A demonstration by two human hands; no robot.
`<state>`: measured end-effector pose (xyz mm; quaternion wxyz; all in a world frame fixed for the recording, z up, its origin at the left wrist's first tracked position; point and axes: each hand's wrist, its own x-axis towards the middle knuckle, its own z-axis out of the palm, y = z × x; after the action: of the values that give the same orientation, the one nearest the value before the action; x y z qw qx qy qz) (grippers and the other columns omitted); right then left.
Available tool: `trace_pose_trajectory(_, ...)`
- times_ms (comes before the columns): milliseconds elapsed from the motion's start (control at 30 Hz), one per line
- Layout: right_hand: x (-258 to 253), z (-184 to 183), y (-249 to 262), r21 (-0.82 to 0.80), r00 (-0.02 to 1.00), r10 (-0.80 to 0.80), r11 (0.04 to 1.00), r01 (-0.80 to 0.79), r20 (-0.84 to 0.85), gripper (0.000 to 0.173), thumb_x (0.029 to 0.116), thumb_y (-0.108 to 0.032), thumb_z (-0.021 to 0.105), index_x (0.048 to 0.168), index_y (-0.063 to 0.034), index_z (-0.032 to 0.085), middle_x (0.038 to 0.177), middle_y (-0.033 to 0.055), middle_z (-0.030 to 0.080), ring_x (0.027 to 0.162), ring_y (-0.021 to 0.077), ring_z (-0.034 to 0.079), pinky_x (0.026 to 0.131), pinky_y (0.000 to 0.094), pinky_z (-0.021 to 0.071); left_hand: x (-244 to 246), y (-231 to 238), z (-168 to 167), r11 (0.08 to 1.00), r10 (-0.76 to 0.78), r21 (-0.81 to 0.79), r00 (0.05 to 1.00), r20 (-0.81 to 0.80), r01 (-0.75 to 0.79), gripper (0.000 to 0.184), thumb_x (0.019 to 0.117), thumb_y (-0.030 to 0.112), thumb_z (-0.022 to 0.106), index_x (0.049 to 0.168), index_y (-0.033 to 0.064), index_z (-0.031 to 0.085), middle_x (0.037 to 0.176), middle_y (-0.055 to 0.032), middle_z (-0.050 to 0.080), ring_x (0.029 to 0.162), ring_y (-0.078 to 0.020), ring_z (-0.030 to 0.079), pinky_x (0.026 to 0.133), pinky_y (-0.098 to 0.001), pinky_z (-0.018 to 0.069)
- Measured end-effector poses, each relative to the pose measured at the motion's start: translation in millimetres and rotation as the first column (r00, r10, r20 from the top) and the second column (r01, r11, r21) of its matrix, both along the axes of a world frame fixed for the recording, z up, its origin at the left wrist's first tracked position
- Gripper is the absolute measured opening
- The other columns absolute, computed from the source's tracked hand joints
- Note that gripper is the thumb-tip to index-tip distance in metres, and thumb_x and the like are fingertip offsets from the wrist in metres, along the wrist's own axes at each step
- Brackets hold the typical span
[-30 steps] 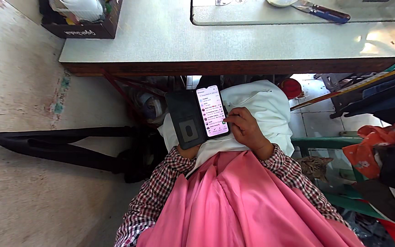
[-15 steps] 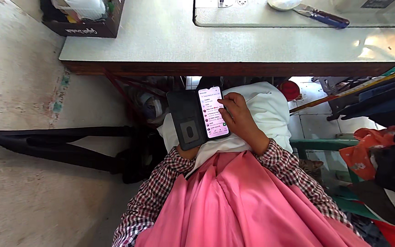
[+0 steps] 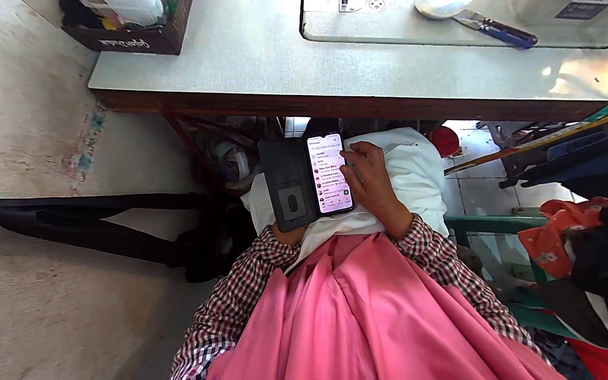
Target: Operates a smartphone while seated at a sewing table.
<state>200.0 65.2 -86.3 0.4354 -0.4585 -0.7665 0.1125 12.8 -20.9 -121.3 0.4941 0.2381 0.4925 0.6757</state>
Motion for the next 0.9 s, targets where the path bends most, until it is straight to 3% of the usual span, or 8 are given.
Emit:
trace_pose_trajectory(100,5,-8,-2,-0.007,0.999,-0.009,1.000,0.009,-0.035,0.030,0.1036,-0.021,0.056,0.119,0.0011,0.071,0.122,0.0249,0.062,0.115,0.0355,0.059,0.102,0.0439,0.0473,-1,0,7,0.996,-0.041,-0.086,0.978,-0.204,0.023,0.018,0.0813,-0.018,0.058,0.094,-0.0053,0.056,0.077,0.0052,0.066,0.077,0.0047,0.063,0.076,-0.0140,0.0524)
trace_pose_trajectory(200,9,-12,-4,-0.020,0.998,-0.029,0.999,0.028,-0.056,0.030,0.1033,-0.019,0.057,0.119,0.0019,0.071,0.122,0.0254,0.061,0.116,0.0346,0.059,0.103,0.0412,0.0477,-1,0,9,0.993,-0.054,-0.113,0.958,-0.281,0.023,0.018,0.0794,-0.018,0.061,0.093,-0.0069,0.057,0.076,0.0049,0.066,0.076,0.0052,0.063,0.076,-0.0131,0.0519)
trace_pose_trajectory(333,9,-15,-4,-0.026,0.997,-0.026,0.999,0.024,-0.072,0.029,0.1028,-0.017,0.057,0.118,0.0035,0.070,0.121,0.0260,0.062,0.117,0.0347,0.059,0.103,0.0408,0.0480,-3,1,8,0.990,-0.110,-0.112,0.965,-0.239,0.085,0.017,0.0830,-0.018,0.059,0.096,-0.0064,0.056,0.079,0.0046,0.065,0.079,0.0048,0.062,0.077,-0.0139,0.0515)
trace_pose_trajectory(433,9,-15,-5,-0.034,0.997,-0.020,0.999,0.017,-0.075,0.028,0.1025,-0.017,0.057,0.118,0.0033,0.071,0.121,0.0261,0.062,0.117,0.0352,0.059,0.104,0.0414,0.0476,-5,1,8,0.989,-0.132,-0.089,0.984,-0.118,0.122,0.020,0.0852,-0.018,0.053,0.097,-0.0016,0.056,0.079,0.0061,0.066,0.080,0.0039,0.063,0.078,-0.0153,0.0526)
trace_pose_trajectory(533,9,-17,-5,-0.027,0.997,-0.019,0.999,0.017,-0.077,0.028,0.1024,-0.016,0.056,0.117,0.0031,0.071,0.121,0.0258,0.062,0.118,0.0351,0.059,0.105,0.0409,0.0471,-6,2,11,0.983,-0.143,-0.132,0.979,-0.143,0.124,0.020,0.0844,-0.020,0.056,0.098,-0.0054,0.057,0.080,0.0042,0.065,0.080,0.0031,0.063,0.078,-0.0154,0.0521)
trace_pose_trajectory(700,9,-18,-6,-0.037,0.997,-0.015,0.999,0.012,-0.077,0.028,0.1026,-0.015,0.056,0.118,0.0023,0.071,0.121,0.0255,0.061,0.118,0.0340,0.059,0.105,0.0395,0.0473,-4,3,12,0.990,-0.108,-0.072,0.982,0.154,0.120,0.027,0.0868,-0.020,0.043,0.096,0.0034,0.055,0.077,0.0053,0.065,0.077,0.0007,0.064,0.074,-0.0178,0.0538)
trace_pose_trajectory(833,9,-19,-6,-0.033,0.997,-0.010,0.999,0.008,-0.083,0.027,0.1026,-0.014,0.056,0.118,0.0022,0.071,0.121,0.0251,0.061,0.117,0.0324,0.059,0.104,0.0378,0.0477,-8,3,10,0.979,-0.174,-0.100,0.983,0.051,0.179,0.027,0.0854,-0.021,0.050,0.098,0.0014,0.056,0.080,0.0057,0.066,0.080,0.0017,0.064,0.077,-0.0171,0.0534)
trace_pose_trajectory(900,9,-18,-6,-0.038,0.997,-0.007,0.999,0.003,-0.082,0.027,0.1025,-0.014,0.056,0.118,0.0021,0.071,0.121,0.0249,0.061,0.116,0.0319,0.059,0.104,0.0375,0.0478,-7,3,10,0.984,-0.153,-0.075,0.982,0.113,0.162,0.028,0.0852,-0.021,0.048,0.096,0.0039,0.056,0.078,0.0066,0.066,0.078,0.0014,0.064,0.076,-0.0176,0.0541)
